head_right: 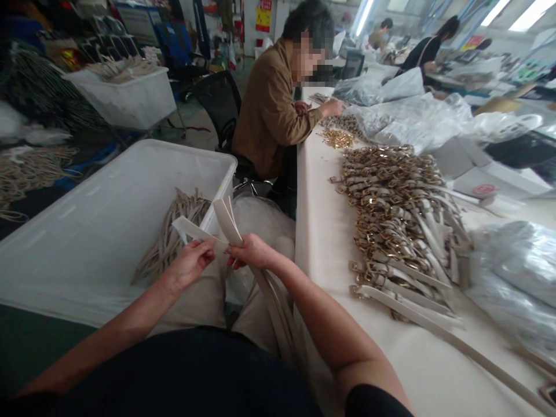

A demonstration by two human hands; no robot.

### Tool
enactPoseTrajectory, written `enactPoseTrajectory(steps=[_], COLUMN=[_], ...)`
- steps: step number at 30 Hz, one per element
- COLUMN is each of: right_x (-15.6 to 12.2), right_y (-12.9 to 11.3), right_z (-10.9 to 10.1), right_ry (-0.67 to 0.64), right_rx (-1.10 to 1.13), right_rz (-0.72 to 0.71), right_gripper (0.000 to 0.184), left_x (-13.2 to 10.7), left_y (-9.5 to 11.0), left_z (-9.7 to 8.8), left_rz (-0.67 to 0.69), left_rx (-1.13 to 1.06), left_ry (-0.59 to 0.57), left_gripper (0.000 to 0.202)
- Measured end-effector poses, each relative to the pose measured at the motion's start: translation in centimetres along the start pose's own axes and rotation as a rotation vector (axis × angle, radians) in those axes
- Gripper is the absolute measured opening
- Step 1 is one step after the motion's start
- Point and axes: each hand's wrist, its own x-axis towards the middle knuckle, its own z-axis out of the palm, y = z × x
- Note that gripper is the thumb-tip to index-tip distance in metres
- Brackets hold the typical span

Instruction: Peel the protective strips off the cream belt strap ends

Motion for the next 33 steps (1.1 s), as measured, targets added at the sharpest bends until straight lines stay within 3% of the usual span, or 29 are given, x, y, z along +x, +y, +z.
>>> enactPoseTrajectory(steps=[4,10,14,17,23,28,33], right_x=[-0.1,0.6,0.2,0.1,0.6,0.2,0.6], right_y=[0.3,0.3,0.3,0.3,0.0,0.0,-0.1], right_z=[-1.6,0.8,-0.4,-1.0,0.9,-0.7,0.0], right_ry=[-0.018,0.058,-0.010,0.023,0.064,0.044,0.077], right_rx=[-0.042,-0.006,-0.057,-0.152,-0.102,-0.223,-0.238], right_rz=[0.035,-0.029,0.030,0.063,-0.009,0.122,0.019], right_gripper=[0.024,0.024,0.027,0.031,0.033,0.035,0.038], left_x=[0.9,-0.3,0.7,1.3,0.5,1.2,0.7], left_y=[2.0,-0.9,0.5,1.9,-0.7,0.3,-0.1], left_z=[-1.4,0.4,-0.8,-1.7,-0.3,-0.8,-0.2], left_rz=[0.035,-0.059,-0.011,0.009,-0.085,-0.039,-0.070], left_rx=[-0.038,0.038,-0.006,-0.030,0.052,0.026,0.080], left_ry=[0.106,-0.085,0.027,0.070,-0.056,0.034,-0.057], left_gripper=[0.035,0.038,0.044,0.045,0.044,0.042,0.043])
